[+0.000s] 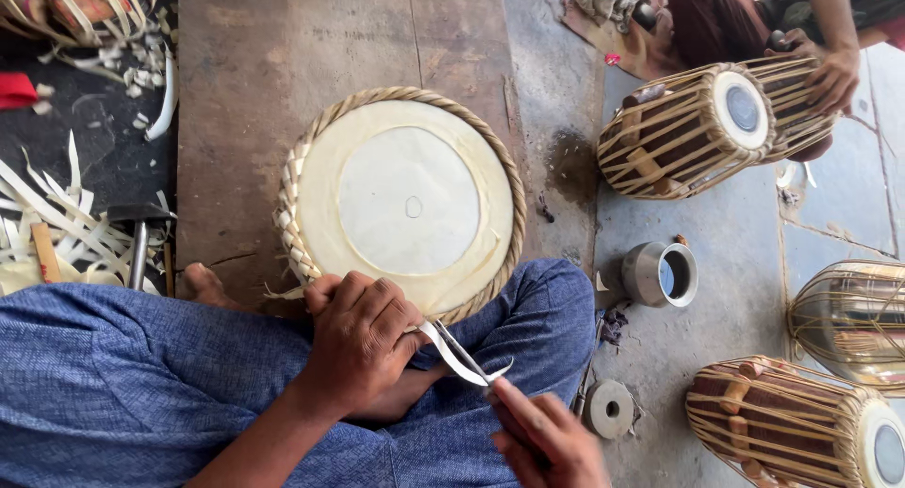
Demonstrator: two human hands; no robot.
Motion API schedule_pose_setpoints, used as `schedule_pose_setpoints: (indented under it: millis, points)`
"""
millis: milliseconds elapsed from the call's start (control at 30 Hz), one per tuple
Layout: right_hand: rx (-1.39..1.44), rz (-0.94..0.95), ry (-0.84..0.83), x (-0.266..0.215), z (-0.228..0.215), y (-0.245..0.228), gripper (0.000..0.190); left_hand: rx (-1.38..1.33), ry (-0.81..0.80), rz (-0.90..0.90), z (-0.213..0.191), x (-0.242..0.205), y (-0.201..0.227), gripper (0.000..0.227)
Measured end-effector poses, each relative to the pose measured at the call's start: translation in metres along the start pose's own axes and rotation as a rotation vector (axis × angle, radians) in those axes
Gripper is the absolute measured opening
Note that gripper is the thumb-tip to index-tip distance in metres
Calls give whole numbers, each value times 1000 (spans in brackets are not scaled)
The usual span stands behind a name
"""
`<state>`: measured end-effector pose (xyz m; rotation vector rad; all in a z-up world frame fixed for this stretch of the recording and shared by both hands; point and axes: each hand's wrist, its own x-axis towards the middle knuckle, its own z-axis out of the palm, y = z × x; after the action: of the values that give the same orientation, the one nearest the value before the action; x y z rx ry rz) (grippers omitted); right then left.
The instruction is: The person weaves a rope around the rim of a drum using a tool to pull the rope through the existing weave. The person repeatedly inserts the tool, pulls the rope through, and tightens it to secure the drumhead.
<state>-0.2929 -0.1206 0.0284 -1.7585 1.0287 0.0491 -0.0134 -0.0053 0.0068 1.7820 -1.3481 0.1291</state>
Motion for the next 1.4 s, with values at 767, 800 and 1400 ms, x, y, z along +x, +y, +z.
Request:
schedule_pose_setpoints:
  millis: [767, 800, 1400]
  points:
    - [855, 37, -304, 30, 56, 23, 78, -20, -64, -168, 14, 42, 19, 32]
    - [750, -101, -270, 34, 48, 24, 69, -52, -83, -155, 19, 47, 19, 22]
    - [725, -159, -304, 66, 3, -39, 24, -272, -139, -375, -4, 8, 65, 15]
